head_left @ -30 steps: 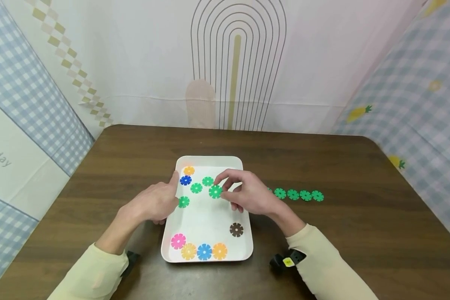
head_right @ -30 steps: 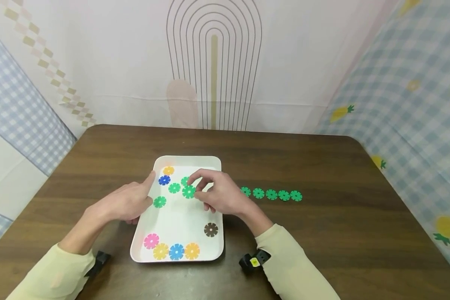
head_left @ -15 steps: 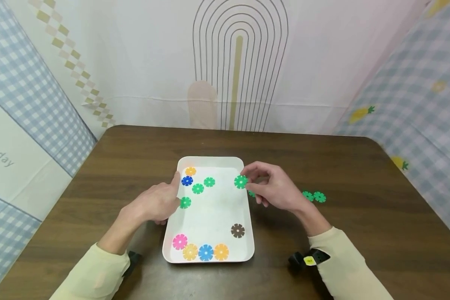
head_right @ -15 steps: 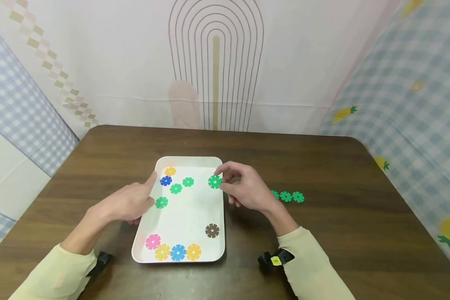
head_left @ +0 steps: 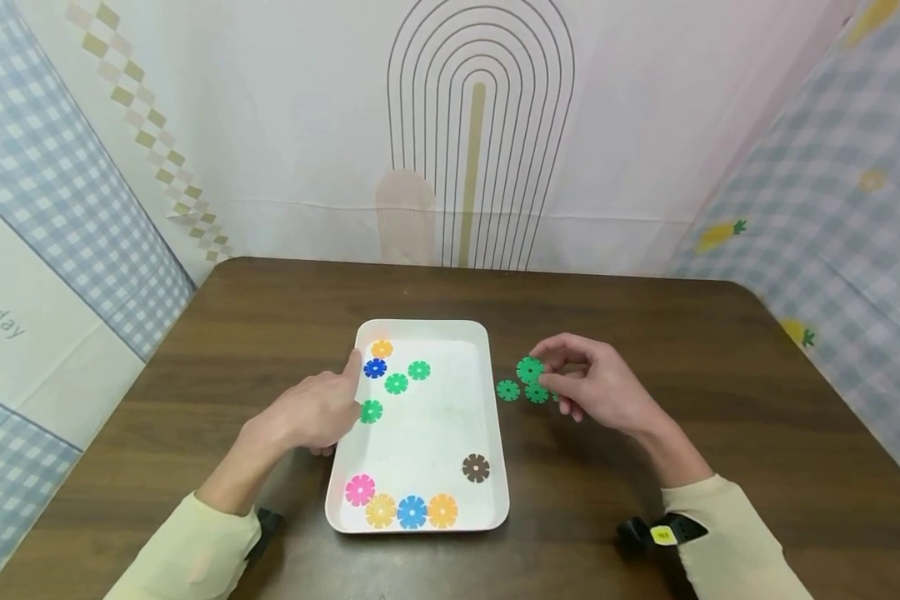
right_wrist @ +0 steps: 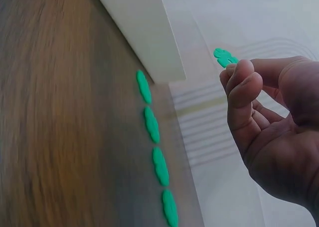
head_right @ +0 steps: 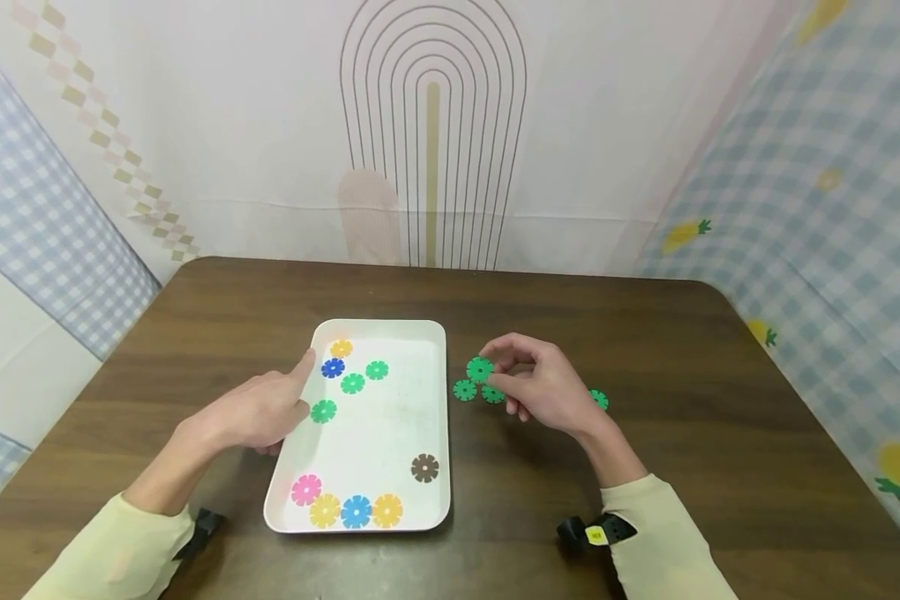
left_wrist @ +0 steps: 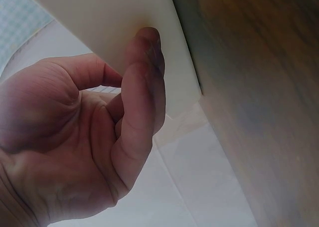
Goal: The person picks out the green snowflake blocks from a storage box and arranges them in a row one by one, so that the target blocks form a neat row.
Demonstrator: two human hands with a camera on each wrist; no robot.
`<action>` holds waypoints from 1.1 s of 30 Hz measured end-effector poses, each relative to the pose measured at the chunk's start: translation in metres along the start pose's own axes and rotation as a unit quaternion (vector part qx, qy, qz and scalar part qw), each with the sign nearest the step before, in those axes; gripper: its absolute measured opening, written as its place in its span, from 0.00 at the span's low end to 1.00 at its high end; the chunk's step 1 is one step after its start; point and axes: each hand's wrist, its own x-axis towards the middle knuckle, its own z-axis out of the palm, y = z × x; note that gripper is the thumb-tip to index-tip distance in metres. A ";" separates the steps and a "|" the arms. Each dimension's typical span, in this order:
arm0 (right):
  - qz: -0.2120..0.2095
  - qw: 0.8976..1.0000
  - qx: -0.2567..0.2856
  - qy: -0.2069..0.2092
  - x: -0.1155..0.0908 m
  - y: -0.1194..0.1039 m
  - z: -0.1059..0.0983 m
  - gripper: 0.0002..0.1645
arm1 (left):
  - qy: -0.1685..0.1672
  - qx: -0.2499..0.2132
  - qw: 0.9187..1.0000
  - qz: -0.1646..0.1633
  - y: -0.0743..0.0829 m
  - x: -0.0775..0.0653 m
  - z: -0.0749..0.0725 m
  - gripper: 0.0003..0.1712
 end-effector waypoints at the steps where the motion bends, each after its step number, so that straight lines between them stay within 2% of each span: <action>1: 0.000 1.000 -0.001 0.002 -0.001 0.002 -0.003 0.17 | 0.000 0.000 1.000 0.000 0.000 0.000 0.000 0.50; 8: 0.015 1.000 -0.010 0.015 -0.011 0.012 -0.023 0.19 | -0.005 -0.003 1.000 -0.007 -0.002 -0.003 0.003 0.50; 21: 0.066 0.996 -0.052 0.044 -0.028 0.035 -0.072 0.20 | -0.004 -0.010 1.000 0.003 0.000 -0.003 0.003 0.50; 33: 0.091 0.993 -0.067 0.042 -0.036 0.055 -0.103 0.23 | -0.001 -0.001 1.000 0.004 0.001 -0.002 -0.001 0.50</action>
